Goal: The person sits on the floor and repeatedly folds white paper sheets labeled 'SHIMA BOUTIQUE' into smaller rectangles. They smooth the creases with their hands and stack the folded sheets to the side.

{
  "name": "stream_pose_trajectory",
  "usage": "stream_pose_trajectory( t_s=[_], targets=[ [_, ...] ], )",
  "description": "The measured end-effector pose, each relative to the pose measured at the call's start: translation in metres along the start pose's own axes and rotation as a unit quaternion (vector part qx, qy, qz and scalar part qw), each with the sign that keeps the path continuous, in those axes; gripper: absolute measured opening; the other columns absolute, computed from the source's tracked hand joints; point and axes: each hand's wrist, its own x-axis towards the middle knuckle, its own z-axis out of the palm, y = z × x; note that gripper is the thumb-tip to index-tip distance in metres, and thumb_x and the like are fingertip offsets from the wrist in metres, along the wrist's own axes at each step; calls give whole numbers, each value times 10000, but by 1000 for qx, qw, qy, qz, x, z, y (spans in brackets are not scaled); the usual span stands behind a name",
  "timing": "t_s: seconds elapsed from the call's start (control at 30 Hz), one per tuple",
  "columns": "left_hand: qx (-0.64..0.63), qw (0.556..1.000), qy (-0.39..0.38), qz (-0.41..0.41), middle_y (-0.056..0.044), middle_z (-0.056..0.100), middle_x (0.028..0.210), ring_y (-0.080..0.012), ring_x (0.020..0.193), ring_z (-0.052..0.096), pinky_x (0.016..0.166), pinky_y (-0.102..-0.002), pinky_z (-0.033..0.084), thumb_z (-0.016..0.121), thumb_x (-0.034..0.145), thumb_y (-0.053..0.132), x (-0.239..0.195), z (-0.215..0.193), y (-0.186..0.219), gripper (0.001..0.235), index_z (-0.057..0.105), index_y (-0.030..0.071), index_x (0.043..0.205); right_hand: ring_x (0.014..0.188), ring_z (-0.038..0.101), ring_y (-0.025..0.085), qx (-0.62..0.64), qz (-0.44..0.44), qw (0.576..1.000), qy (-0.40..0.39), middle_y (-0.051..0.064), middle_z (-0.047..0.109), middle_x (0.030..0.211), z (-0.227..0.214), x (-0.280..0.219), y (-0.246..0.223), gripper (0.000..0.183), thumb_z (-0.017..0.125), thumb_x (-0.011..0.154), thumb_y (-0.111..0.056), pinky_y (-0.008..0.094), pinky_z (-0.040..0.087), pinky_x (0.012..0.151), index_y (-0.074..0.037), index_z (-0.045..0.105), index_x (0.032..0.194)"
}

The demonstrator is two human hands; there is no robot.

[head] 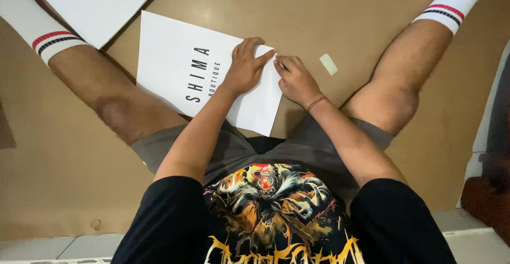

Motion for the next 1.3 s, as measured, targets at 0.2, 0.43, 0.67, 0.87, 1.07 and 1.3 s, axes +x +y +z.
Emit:
stream_pose_trajectory(
  t_s=[0.2,0.43,0.67,0.87,1.07,1.3],
  targets=[
    [24,999,28,17,-66,403,1487,-310,1478,260,1196,-553,228,606,1035,406,1,4,2,387,642,304,1407,1145,629,450,53,52,997,-22,255,641,1233,-40,10,-14,471,603,767,42,519,509,981,97,700,1225],
    [12,999,39,26,-68,380,1494,-319,1475,256,1193,-562,224,660,982,402,2,11,-5,412,663,291,1379,1181,591,422,-29,380,920,-91,172,605,1192,-58,-46,46,374,724,904,-32,522,508,978,-18,665,1273],
    [-71,994,76,31,-128,335,1567,-352,1439,367,1114,-524,283,623,902,501,6,-8,8,608,476,165,1388,909,689,313,125,69,990,21,148,767,1011,-58,57,8,188,637,967,71,416,542,835,29,790,1069],
    [-81,993,84,7,-109,305,1628,-309,1502,322,1155,-486,290,621,912,553,4,-1,4,737,409,108,1460,895,676,265,18,-16,1000,-1,25,746,954,-20,37,29,196,706,833,51,412,527,662,-110,810,878],
    [-64,994,85,40,-151,332,1598,-367,1466,331,1132,-541,281,709,889,365,4,0,3,506,503,88,1260,987,689,207,-2,75,978,-193,-85,764,983,-52,-30,26,272,629,799,-102,416,566,667,-239,840,900],
    [40,992,123,-9,-235,351,1553,-486,1477,286,1174,-660,281,589,1049,364,-15,28,30,313,623,107,1225,1349,481,398,-23,236,957,-166,147,598,1364,-56,11,-41,570,701,894,-523,647,377,1084,-63,712,1231]
  ],
)
